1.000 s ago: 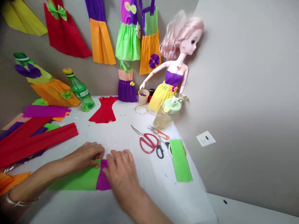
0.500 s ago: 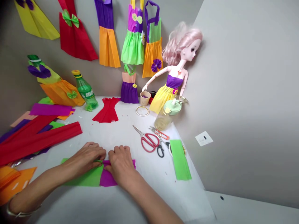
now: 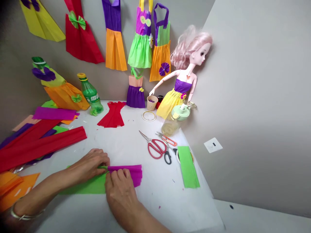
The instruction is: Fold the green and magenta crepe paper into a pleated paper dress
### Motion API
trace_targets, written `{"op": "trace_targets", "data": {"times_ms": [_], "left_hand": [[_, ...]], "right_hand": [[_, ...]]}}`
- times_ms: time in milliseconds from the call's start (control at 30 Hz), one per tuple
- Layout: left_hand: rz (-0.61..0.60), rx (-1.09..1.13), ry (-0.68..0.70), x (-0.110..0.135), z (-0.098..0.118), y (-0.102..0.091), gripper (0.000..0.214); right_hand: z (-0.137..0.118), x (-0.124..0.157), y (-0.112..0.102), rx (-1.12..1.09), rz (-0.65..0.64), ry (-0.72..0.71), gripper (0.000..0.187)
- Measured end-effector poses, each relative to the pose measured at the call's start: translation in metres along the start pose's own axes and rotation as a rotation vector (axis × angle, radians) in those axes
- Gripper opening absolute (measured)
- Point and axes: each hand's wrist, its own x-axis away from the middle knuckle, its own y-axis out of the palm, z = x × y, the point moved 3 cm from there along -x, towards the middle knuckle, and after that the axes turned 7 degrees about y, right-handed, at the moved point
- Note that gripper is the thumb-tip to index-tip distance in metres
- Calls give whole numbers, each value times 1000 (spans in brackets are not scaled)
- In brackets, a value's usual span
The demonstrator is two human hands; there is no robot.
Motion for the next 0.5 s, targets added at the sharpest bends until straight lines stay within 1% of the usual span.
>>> {"op": "trace_targets", "data": {"times_ms": [100,200,300,400,433,500], "left_hand": [[-13,14,-23,-1,-2,1,9],[-15,17,-36,-1,-2,1,9],[-4,12,-33,-1,0,0,9],[26,1,-13,1,3,0,11],[40,-6,-1,2,5,0,11],[72,-22,33,6,10,0,11]], "right_hand": [[-3,5,12,62,-43,29,35],[-6,4,14,97,-41,31,34],[-3,0,4,50,-24,38,24],[5,-2,-13,-63,29,82,7],[8,0,-18,-94,47,105,5],[10,5,-27,-153,61,144,15]]}}
